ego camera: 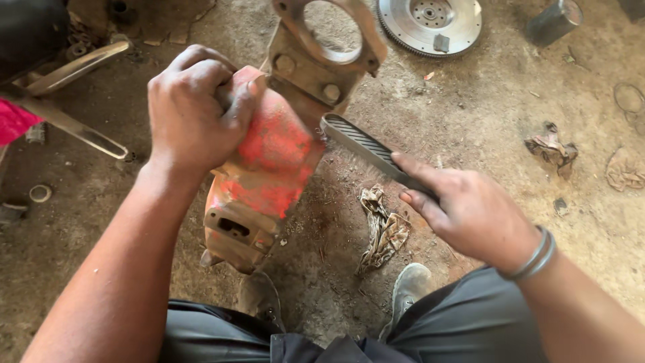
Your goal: The person scrubs a red metal part with a wire brush to remove rust and dirt. They hold the part with their left hand and scrub with their right hand, rotating the part to clean different sides.
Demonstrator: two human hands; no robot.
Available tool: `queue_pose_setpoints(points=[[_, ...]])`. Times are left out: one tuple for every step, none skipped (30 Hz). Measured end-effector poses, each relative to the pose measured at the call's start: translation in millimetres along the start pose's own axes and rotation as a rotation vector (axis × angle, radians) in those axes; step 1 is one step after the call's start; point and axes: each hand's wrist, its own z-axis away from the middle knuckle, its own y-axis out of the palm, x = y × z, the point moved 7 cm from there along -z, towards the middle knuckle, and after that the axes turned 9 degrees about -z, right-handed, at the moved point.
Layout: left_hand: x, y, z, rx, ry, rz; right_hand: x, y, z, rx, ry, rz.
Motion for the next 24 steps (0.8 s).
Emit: queue_pose_setpoints(points=[[0.1, 0.6, 0.7, -0.009, -0.006, -0.002, -4.6, -0.9, 2.8, 0.022, 0.083, 0.035], [-0.6, -0.1, 0.2, -0.018, -0.003, 0.005, -0.1, 4.5, -2.7, -0.015, 0.052, 0.027], [-2.7, -0.5, 0.2, -0.027, -0.001, 0.012, 6.4, 17.2, -15.1, -0.053, 0.023, 0.019], [-5.7, -0.5, -0.3, -0.039, 0.004, 0.024, 12.0, 28.1, -27.5, -0.095, -0.003, 0.016], [-6.2, -0.2, -0.5, -0.026, -0.01, 0.021, 18.9, 37.7, -41.8, -0.149, -0.038, -0.012], [-4.0, -2.9, 0.6, -0.02, -0.031, 0.012, 25.2, 43.2, -56.0, -0.201, -0.084, -0.036], [-1.0, -5.5, 1.9, -0.015, -0.053, 0.003, 27.8, 44.4, -65.5, -0.226, -0.14, -0.108], [0.1, -8.2, 3.9, -0.026, -0.042, 0.001, 30.4, 44.9, -72.9, -0.248, -0.196, -0.179], [1.4, -10.0, 5.4, -0.037, -0.032, -0.001, 32.5, 43.9, -75.4, -0.269, -0.252, -0.252], [0.9, -8.7, 5.8, -0.044, -0.018, 0.008, 27.4, 45.5, -73.4, -0.207, -0.23, -0.277], [1.3, -8.6, 6.1, -0.041, -0.002, 0.003, 20.8, 43.0, -69.2, -0.144, -0.208, -0.303], [1.9, -8.9, 5.9, -0.038, 0.012, 0.002, 14.2, 37.9, -63.9, -0.081, -0.183, -0.325], [1.8, -8.6, 4.7, -0.036, 0.026, 0.001, 5.8, 33.7, -54.0, -0.038, -0.093, -0.261], [2.1, -7.9, 3.9, -0.023, 0.02, 0.006, -0.7, 29.3, -39.7, 0.008, -0.008, -0.197], [1.8, -6.6, 2.8, -0.009, 0.014, 0.012, -4.9, 17.0, -23.1, 0.032, 0.0, -0.083], [1.2, -4.4, 2.6, 0.006, 0.003, 0.018, -7.8, 7.5, -10.5, 0.06, 0.008, 0.033], [-0.6, -3.7, 1.6, -0.01, 0.017, 0.025, -8.0, 4.2, -5.4, 0.062, 0.023, 0.0], [-1.9, -3.1, 0.9, -0.023, 0.03, 0.03, -8.0, 3.5, -1.2, 0.066, 0.036, -0.035], [-3.7, -2.3, 0.6, -0.037, 0.043, 0.034, -8.9, 4.3, 0.8, 0.069, 0.05, -0.07], [-4.2, -2.1, 0.9, -0.043, 0.04, 0.052, -5.2, 10.1, -3.2, 0.01, 0.025, -0.014], [-4.7, -2.7, 1.2, -0.049, 0.036, 0.071, 1.2, 22.8, -15.6, -0.049, 0.0, 0.042], [-6.6, -4.1, -0.5, -0.066, 0.04, 0.088, 7.5, 30.2, -28.4, -0.12, -0.028, 0.102], [-9.3, -4.3, -0.1, -0.053, 0.04, 0.072, 16.8, 36.8, -41.2, -0.177, -0.083, 0.115], [-9.0, -7.2, -0.9, -0.053, 0.038, 0.047, 25.9, 37.1, -53.8, -0.24, -0.152, 0.132]])
